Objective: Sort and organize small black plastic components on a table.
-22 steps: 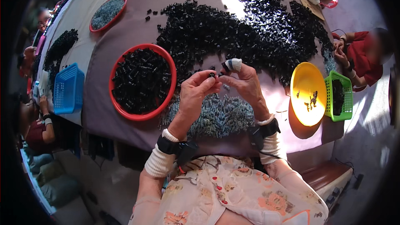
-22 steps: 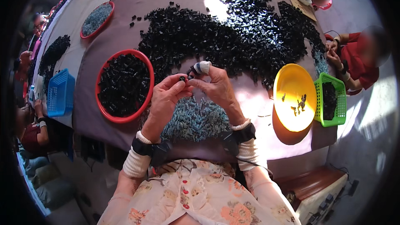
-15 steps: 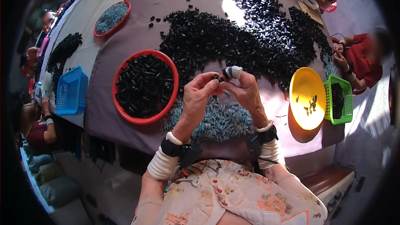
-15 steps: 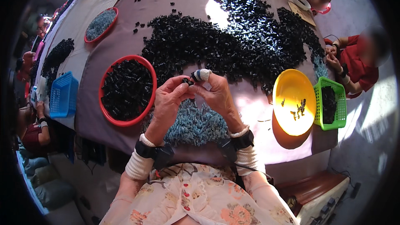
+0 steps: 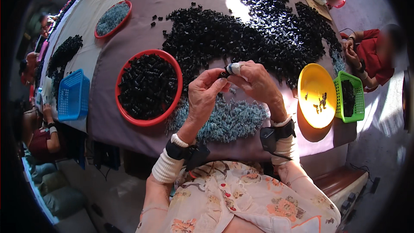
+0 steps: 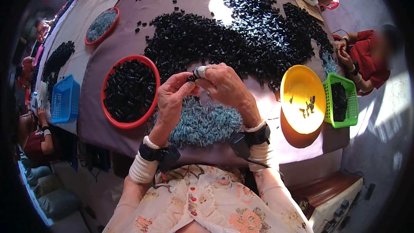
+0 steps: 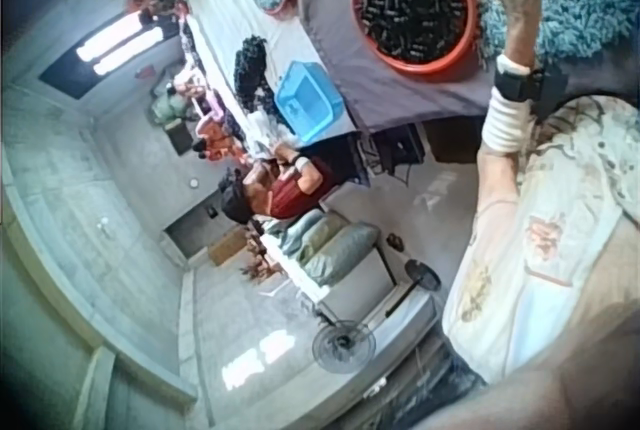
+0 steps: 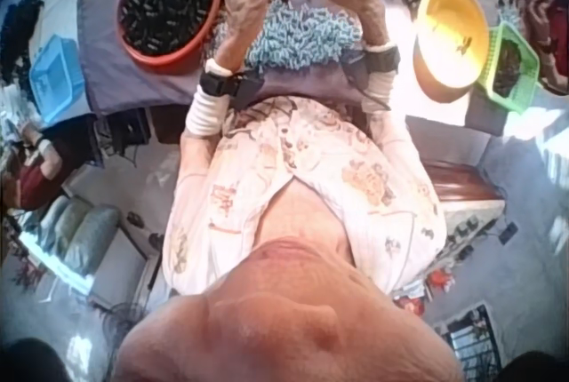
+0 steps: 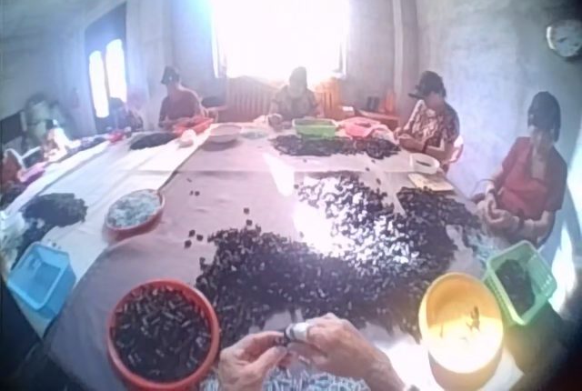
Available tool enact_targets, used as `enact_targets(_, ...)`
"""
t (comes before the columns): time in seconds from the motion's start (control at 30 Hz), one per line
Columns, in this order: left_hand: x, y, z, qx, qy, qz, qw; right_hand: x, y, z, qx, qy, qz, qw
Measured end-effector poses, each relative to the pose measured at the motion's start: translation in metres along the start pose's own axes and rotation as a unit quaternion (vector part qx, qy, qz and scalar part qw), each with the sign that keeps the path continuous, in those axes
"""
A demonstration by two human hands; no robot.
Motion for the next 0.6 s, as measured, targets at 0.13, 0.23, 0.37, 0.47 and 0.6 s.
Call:
enact_targets(0.13,0.0,0.003,-0.002,0.003,-0.004,-0.002,1.0,0.0,-0.001,-0.003,0.016,0.043,0.006,0.999)
enact_targets(0.23,-0.002,0.005,-0.001,0.013,0.004,-0.008,1.0,-0.002,-0.001,-0.009,-0.026,0.111,0.06,0.992)
enact_targets(0.37,0.0,0.001,0.0,0.015,0.003,-0.013,1.0,-0.01,-0.002,-0.007,-0.021,0.152,0.085,0.984)
enact_targets(0.47,-0.002,0.0,0.0,0.012,0.002,-0.02,1.0,-0.013,-0.002,-0.006,0.013,0.165,0.051,0.985)
enact_targets(0.6,0.0,-0.004,-0.001,0.008,-0.004,-0.006,1.0,-0.014,-0.003,-0.006,0.014,0.152,0.017,0.988)
Point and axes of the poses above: each hand's wrist, its own z-axis towards the middle knuckle, its own x-axis out of the back of the hand, y = z × x, the point moved 3 cm from there along z, towards the middle knuckle, and after that the axes turned 14 degrees about -y, right-handed, at the moved point
